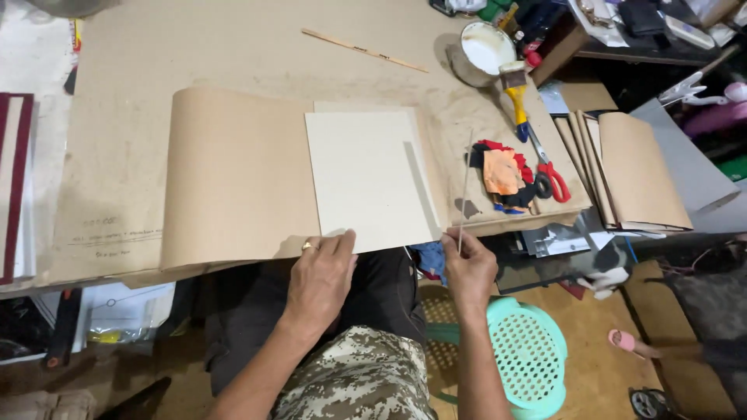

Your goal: The person aligns a sheet of paper on a wooden board and smooths it down. They then use a brush to apply a white adhesive substance onto the paper surface.

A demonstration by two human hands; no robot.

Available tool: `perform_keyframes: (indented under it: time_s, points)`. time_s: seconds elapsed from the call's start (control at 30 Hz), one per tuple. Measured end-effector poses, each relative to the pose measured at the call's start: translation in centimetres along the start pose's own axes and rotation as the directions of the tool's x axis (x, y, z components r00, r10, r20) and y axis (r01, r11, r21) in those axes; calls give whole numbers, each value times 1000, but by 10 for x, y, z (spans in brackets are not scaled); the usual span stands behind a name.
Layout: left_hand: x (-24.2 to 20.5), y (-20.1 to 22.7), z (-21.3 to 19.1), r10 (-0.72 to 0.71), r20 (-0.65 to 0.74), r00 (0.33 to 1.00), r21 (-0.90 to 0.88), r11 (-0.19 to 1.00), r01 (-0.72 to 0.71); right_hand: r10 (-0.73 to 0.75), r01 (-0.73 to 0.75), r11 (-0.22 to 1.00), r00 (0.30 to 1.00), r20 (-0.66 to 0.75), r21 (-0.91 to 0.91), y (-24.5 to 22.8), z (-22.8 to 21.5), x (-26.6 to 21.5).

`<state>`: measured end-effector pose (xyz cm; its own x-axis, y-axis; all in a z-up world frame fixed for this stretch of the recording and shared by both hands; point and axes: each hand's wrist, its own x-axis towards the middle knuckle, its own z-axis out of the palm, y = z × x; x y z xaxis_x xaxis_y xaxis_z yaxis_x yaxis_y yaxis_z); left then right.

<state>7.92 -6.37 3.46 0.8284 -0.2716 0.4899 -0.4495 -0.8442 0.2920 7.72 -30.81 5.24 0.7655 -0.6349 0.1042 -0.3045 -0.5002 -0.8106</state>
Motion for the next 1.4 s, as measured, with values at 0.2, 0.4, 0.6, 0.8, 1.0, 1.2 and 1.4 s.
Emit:
perform_keyframes:
  time_s: [0.2,0.4,0.6,0.8,1.0,1.2,1.4]
  points:
    - [8,0,-21,-81,-189,979,-211,977,40,-262,161,738,963,58,655,-70,-14,-25]
    - [-7,-35,-33,-568,-80,819,-468,747,472,-425,180,844,799,426,505,-121,-7,-28]
    - [-47,-48,-16,-616,545,569,-833,-315,456,-231,46,954,744,627,297,-63,83,-8]
    - [-52,-47,-11,-641,540,546,-837,-336,433,-138,-201,908,682,718,366,-136,87,-57]
    - [-49,-42,-18,-631,540,557,-836,-322,445,-376,269,926,709,597,264,-150,107,-62]
    - [-50,-25,-12,-584,608,538,-775,-291,560,-668,845,478,527,525,-240,-131,157,-61]
    - [-95,-52,88,-545,645,536,-743,-283,607,-597,668,724,485,639,169,-126,162,-83]
